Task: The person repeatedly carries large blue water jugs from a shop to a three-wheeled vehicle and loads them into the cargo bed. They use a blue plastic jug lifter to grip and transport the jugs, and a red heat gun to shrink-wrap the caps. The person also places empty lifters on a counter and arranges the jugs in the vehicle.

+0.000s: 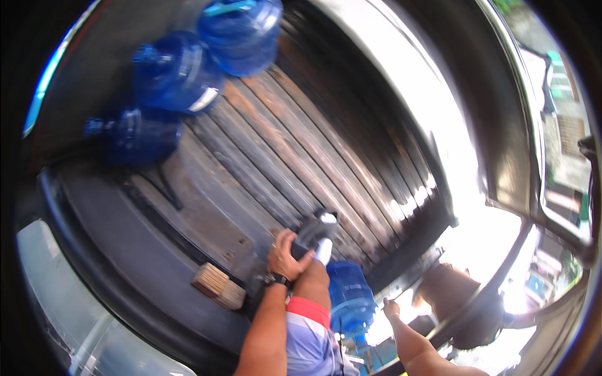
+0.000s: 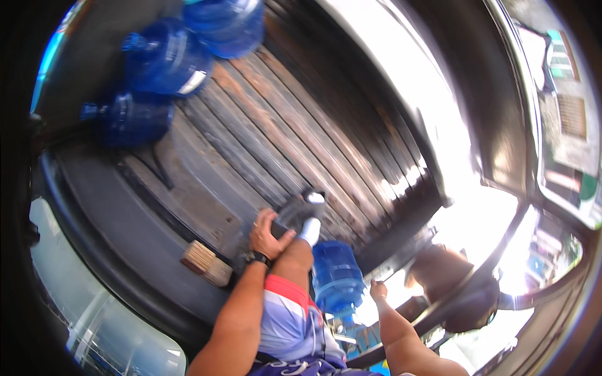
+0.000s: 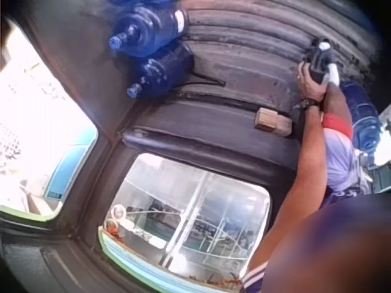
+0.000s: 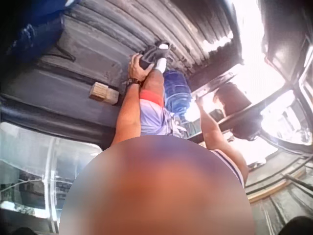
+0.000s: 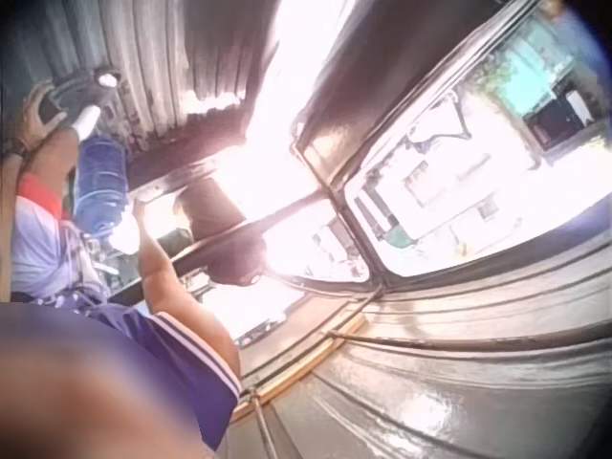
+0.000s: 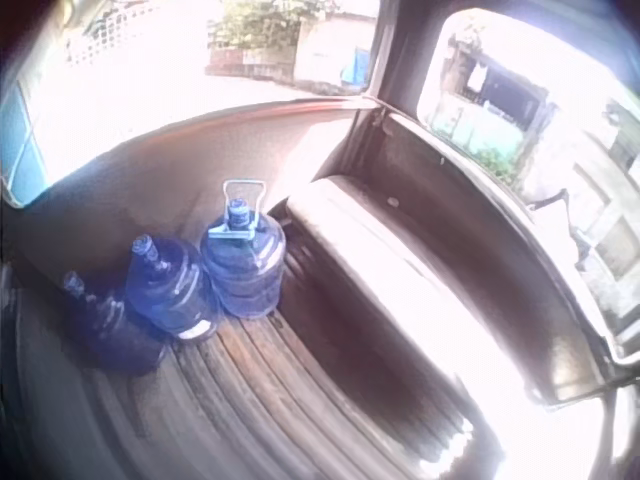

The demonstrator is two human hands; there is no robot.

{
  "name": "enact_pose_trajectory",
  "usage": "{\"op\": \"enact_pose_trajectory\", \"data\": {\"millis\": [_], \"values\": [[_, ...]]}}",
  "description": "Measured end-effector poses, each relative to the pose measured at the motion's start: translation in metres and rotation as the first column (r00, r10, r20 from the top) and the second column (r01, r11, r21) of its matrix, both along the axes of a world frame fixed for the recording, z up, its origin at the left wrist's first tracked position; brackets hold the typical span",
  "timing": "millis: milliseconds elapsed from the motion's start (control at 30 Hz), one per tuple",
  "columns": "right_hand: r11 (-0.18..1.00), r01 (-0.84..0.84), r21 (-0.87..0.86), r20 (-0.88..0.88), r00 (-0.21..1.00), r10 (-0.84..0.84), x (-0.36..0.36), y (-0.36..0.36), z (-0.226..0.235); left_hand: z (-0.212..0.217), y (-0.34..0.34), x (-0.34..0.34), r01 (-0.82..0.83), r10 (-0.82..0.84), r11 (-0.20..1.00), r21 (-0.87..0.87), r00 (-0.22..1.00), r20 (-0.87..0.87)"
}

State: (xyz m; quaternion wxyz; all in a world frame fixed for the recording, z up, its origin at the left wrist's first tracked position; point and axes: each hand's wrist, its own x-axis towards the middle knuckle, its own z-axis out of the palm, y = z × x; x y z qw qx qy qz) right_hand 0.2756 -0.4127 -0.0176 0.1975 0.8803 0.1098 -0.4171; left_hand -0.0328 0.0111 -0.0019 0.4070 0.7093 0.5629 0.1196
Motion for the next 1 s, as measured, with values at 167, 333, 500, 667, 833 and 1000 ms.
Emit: {"op": "enact_pose_trajectory", "data": {"millis": [167, 333, 500, 667, 833, 1000], "values": [[0.49, 0.872, 0.014, -0.23, 0.48, -0.847, -0.066, -0.157, 0.085, 0.0, -0.012, 0.008, 0.037, -0.037, 0.999, 0.016, 0.999, -0.022], [0.824, 0.5, 0.266, 0.371, 0.736, -0.566, -0.134, -0.189, 0.076, 0.004, -0.015, 0.011, 0.046, -0.041, 0.997, 0.056, 0.996, -0.074], [-0.179, 0.975, 0.133, -0.224, -0.146, -0.964, -0.156, -0.191, 0.075, 0.002, -0.016, 0.013, 0.051, -0.045, 0.998, 0.047, 0.993, -0.108], [-0.529, 0.831, 0.172, -0.759, -0.23, -0.609, -0.167, -0.143, 0.097, 0.007, -0.019, 0.015, 0.038, -0.033, 0.997, 0.075, 0.998, -0.061], [-0.581, 0.787, 0.207, -0.733, -0.269, -0.625, -0.172, -0.089, 0.107, 0.014, -0.017, 0.015, 0.041, -0.038, 0.999, 0.029, 0.996, -0.081], [-0.519, 0.806, 0.287, -0.759, -0.139, -0.635, -0.133, -0.05, 0.106, 0.011, -0.014, 0.01, 0.04, -0.04, 0.999, 0.004, 0.998, -0.054]]}}
